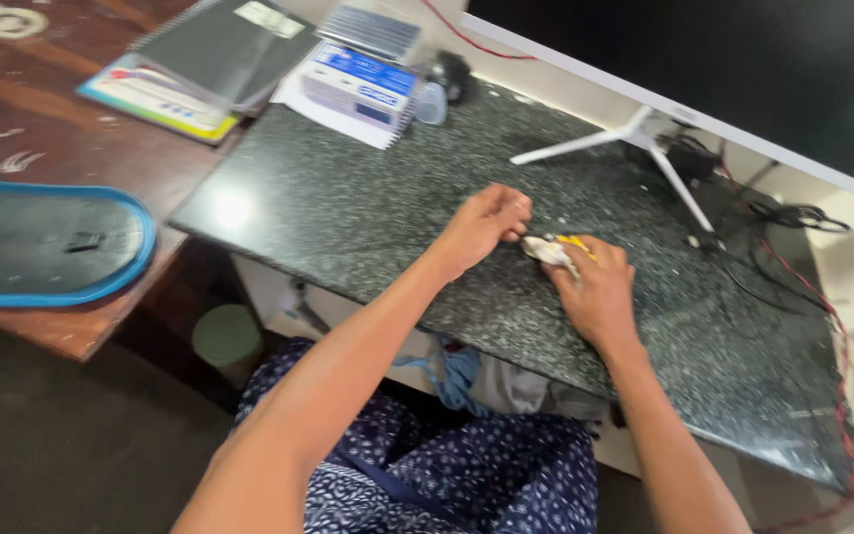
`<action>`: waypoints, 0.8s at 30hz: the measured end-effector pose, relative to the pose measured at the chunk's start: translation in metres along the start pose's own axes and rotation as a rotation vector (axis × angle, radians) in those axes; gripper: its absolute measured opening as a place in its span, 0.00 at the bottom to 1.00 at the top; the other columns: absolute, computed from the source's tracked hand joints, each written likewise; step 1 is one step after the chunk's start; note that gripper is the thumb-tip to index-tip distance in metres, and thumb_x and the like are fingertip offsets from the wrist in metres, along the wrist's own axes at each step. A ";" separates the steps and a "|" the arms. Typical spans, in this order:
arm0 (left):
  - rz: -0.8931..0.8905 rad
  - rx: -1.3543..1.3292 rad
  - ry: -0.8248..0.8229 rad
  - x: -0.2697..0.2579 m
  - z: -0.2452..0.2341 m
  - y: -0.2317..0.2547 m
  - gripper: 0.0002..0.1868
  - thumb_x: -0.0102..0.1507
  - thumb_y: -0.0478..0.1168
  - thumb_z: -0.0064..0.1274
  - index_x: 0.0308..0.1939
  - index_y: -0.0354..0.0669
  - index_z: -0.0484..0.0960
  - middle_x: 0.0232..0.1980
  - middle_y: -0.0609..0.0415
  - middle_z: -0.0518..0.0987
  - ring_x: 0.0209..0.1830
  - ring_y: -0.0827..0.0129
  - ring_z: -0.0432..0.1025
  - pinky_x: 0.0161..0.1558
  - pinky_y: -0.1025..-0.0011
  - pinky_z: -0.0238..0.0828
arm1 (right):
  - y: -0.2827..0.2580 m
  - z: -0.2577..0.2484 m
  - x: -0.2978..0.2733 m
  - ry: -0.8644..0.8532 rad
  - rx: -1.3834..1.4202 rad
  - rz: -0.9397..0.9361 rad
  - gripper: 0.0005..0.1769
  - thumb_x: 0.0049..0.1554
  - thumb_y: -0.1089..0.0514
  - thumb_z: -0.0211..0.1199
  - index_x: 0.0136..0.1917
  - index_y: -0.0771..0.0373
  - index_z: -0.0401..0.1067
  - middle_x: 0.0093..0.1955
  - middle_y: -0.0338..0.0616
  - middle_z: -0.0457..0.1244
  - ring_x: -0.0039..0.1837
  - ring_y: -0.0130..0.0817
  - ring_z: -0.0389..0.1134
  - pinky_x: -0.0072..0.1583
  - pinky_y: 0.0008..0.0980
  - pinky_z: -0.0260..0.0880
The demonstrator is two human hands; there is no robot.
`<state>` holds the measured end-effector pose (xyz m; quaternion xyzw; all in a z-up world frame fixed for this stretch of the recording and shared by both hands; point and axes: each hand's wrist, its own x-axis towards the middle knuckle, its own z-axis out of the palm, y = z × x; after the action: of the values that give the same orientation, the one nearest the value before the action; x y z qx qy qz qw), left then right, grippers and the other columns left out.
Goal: The person wipes down various items on a desk, including a white marker box, several notebooks, a plastic ruler, a small blue handheld mirror, and an aerosol canister, before finally wiping the screen and frame of a computer monitor with a cloth.
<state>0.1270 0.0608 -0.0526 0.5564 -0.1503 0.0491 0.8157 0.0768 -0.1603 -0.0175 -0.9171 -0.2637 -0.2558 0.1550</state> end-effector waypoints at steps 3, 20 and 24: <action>-0.162 -0.072 -0.143 0.003 -0.019 0.002 0.14 0.69 0.44 0.52 0.50 0.35 0.77 0.41 0.56 0.78 0.38 0.76 0.74 0.42 0.75 0.79 | -0.009 -0.004 0.001 0.009 -0.027 -0.029 0.20 0.57 0.46 0.67 0.59 0.58 0.78 0.65 0.46 0.65 0.65 0.49 0.62 0.64 0.50 0.60; -0.080 0.300 -0.086 -0.015 -0.042 0.066 0.36 0.60 0.67 0.50 0.59 0.44 0.74 0.48 0.55 0.81 0.38 0.74 0.77 0.35 0.71 0.78 | -0.020 -0.007 -0.003 0.045 -0.074 -0.036 0.17 0.63 0.47 0.61 0.59 0.58 0.79 0.62 0.50 0.66 0.64 0.50 0.64 0.63 0.49 0.62; 0.085 0.442 0.038 -0.003 -0.109 0.123 0.34 0.62 0.65 0.52 0.61 0.45 0.76 0.55 0.55 0.81 0.38 0.73 0.73 0.37 0.72 0.75 | -0.024 -0.009 -0.002 0.048 -0.067 -0.022 0.17 0.62 0.47 0.62 0.59 0.58 0.79 0.62 0.50 0.66 0.64 0.50 0.64 0.62 0.49 0.63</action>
<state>0.1149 0.2075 0.0194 0.7136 -0.1441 0.1255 0.6740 0.0584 -0.1456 -0.0074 -0.9124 -0.2612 -0.2881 0.1277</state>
